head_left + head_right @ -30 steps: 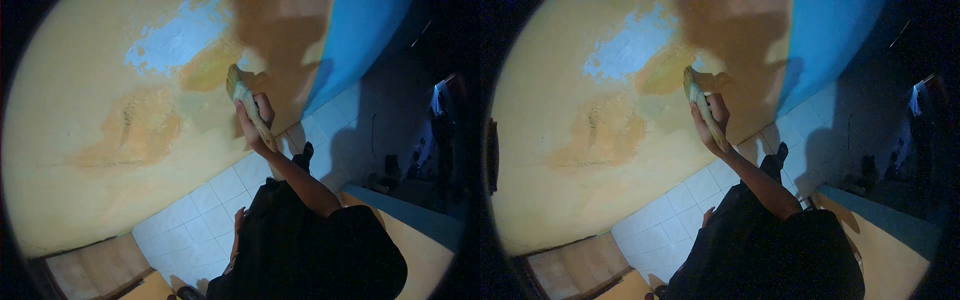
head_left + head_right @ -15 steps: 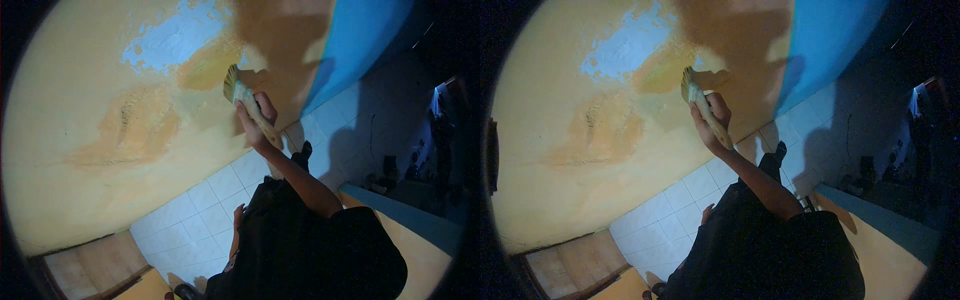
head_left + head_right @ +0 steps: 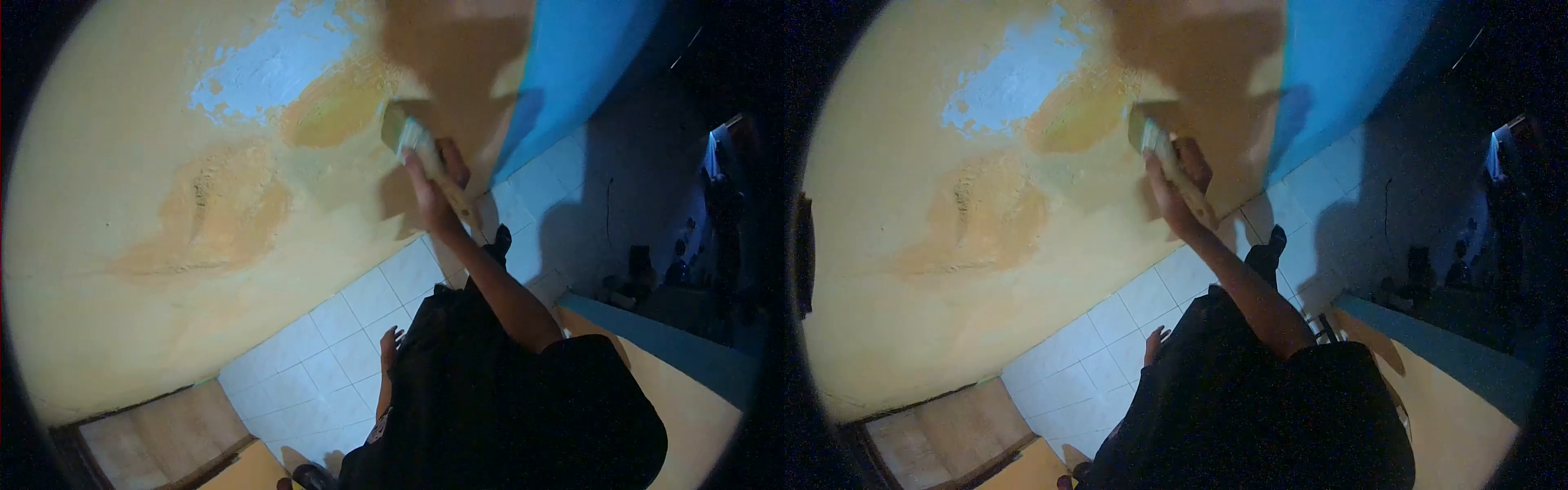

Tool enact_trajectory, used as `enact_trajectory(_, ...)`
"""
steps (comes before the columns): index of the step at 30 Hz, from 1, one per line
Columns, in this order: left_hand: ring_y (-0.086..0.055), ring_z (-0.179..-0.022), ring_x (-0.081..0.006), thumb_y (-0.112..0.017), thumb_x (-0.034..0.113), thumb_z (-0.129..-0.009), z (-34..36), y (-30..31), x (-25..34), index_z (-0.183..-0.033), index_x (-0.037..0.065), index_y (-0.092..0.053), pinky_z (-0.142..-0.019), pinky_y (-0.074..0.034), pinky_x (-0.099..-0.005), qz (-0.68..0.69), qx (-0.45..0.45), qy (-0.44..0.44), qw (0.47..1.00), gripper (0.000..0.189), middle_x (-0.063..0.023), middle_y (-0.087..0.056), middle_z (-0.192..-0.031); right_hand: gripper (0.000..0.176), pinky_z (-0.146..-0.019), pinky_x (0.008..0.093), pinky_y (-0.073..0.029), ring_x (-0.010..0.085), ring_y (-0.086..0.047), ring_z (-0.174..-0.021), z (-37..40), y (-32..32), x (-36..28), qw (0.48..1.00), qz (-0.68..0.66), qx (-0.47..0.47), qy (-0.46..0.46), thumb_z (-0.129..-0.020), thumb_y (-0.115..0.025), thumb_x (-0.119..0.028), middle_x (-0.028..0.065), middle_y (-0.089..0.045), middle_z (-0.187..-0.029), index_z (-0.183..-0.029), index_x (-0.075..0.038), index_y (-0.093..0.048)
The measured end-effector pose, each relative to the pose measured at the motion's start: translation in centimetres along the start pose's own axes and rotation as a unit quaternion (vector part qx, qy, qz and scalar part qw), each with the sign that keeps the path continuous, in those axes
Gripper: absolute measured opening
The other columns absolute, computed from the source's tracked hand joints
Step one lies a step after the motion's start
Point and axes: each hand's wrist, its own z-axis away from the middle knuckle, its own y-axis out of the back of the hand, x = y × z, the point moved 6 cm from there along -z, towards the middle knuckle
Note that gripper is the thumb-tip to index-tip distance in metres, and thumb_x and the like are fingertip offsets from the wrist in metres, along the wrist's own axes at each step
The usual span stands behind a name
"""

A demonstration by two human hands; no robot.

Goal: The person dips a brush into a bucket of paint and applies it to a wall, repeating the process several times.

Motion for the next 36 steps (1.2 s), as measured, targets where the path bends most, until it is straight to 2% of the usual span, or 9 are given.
enact_trajectory(5, -0.049, -0.115, -0.0246, -0.042, 0.02, -0.092, 2.2, -1.3, 2.4, -0.128, -0.005, -0.038, -0.085, -0.048, -0.0338, 0.158, 0.031, 0.125, 0.979, 0.044, -0.0168, -0.044, -0.128, 0.019, -0.059, 0.0276, -0.04, 0.0115, -0.045, -0.064, -4.2, 1.4, -2.4, 0.998, -0.004, 0.064, 0.003, -0.08, -0.065, -0.014, 0.0033, -0.05, -0.068, -0.079, -0.003, -0.049)
enact_trajectory(8, -0.048, -0.115, -0.0245, -0.042, 0.022, -0.092, 0.6, -0.8, 1.1, -0.129, -0.004, -0.037, -0.086, -0.048, -0.0344, 0.074, -0.019, 0.026, 0.997, 0.045, -0.0172, -0.044, -0.128, 0.017, -0.057, 0.0266, -0.04, 0.0119, -0.046, -0.062, -1.9, -0.5, -0.6, 0.998, -0.007, 0.053, 0.043, -0.079, -0.065, -0.011, 0.0038, -0.05, -0.068, -0.079, -0.003, -0.05)
enact_trajectory(11, -0.059, -0.093, -0.0224, -0.043, 0.024, -0.09, 0.6, -1.0, 1.4, -0.123, 0.001, -0.046, -0.074, -0.049, -0.0313, 0.096, 0.037, 0.069, 0.992, 0.04, -0.0151, -0.056, -0.111, 0.016, -0.056, 0.0253, -0.04, 0.0117, -0.046, -0.061, 1.1, -1.3, 0.3, 0.998, 0.002, 0.016, 0.057, -0.079, -0.065, -0.008, 0.0044, -0.049, -0.068, -0.079, -0.003, -0.05)
enact_trajectory(15, -0.057, -0.099, -0.0232, -0.044, 0.023, -0.09, 0.7, -1.0, 1.2, -0.123, -0.001, -0.046, -0.074, -0.049, -0.0309, 0.151, 0.032, 0.069, 0.986, 0.04, -0.0153, -0.055, -0.113, 0.016, -0.057, 0.0254, -0.04, 0.0098, -0.047, -0.064, 0.2, -0.3, -1.9, 1.0, -0.017, 0.01, 0.014, -0.079, -0.065, -0.007, 0.0039, -0.05, -0.07, -0.079, -0.003, -0.05)
enact_trajectory(24, -0.049, -0.114, -0.027, -0.049, 0.019, -0.091, -0.5, -0.6, 0.4, -0.125, -0.007, -0.04, -0.087, -0.048, -0.0364, -0.204, -0.05, -0.141, 0.967, 0.044, -0.0209, -0.046, -0.126, 0.017, -0.06, 0.028, -0.041, 0.0133, -0.048, -0.065, 1.4, -1.5, 1.1, 0.999, 0.021, 0.032, 0.008, -0.078, -0.065, -0.01, 0.0063, -0.051, -0.07, -0.079, -0.003, -0.05)
enact_trajectory(30, -0.053, -0.109, -0.0289, -0.055, 0.017, -0.087, -0.7, -0.3, -0.8, -0.124, -0.005, -0.043, -0.088, -0.047, -0.0352, 0.108, 0.0, 0.063, 0.992, 0.044, -0.0222, -0.048, -0.124, 0.022, -0.059, 0.0315, -0.04, 0.0138, -0.047, -0.064, -3.0, 1.1, -1.9, 0.995, -0.033, 0.082, -0.05, -0.08, -0.065, -0.017, 0.0076, -0.05, -0.07, -0.081, -0.002, -0.048)
enact_trajectory(33, -0.056, -0.106, -0.0311, -0.057, 0.019, -0.086, -1.2, 0.0, -0.2, -0.122, -0.003, -0.046, -0.087, -0.047, -0.0374, -0.143, -0.018, -0.082, 0.986, 0.043, -0.0231, -0.051, -0.119, 0.022, -0.059, 0.0307, -0.04, 0.0135, -0.047, -0.064, -2.0, 0.7, -0.4, 0.992, -0.025, 0.117, -0.031, -0.08, -0.065, -0.017, 0.0068, -0.051, -0.07, -0.081, -0.002, -0.049)
enact_trajectory(35, -0.058, -0.102, -0.0315, -0.063, 0.016, -0.081, -1.3, -1.2, 1.3, -0.119, -0.002, -0.049, -0.084, -0.049, -0.0388, -0.51, -0.047, -0.202, 0.835, 0.044, -0.024, -0.055, -0.112, 0.022, -0.058, 0.03, -0.04, 0.0133, -0.046, -0.064, 0.1, -0.9, 0.4, 0.999, -0.001, 0.033, -0.018, -0.079, -0.066, -0.018, 0.0057, -0.05, -0.07, -0.08, -0.002, -0.05)
enact_trajectory(36, -0.058, -0.102, -0.0315, -0.063, 0.016, -0.081, -1.3, -1.3, 1.6, -0.119, -0.002, -0.049, -0.084, -0.049, -0.0388, -0.512, -0.048, -0.204, 0.833, 0.044, -0.024, -0.055, -0.112, 0.022, -0.058, 0.03, -0.04, 0.0133, -0.046, -0.064, 0.3, -0.6, 0.6, 0.999, -0.001, 0.037, -0.017, -0.079, -0.066, -0.018, 0.0057, -0.05, -0.07, -0.08, -0.002, -0.05)
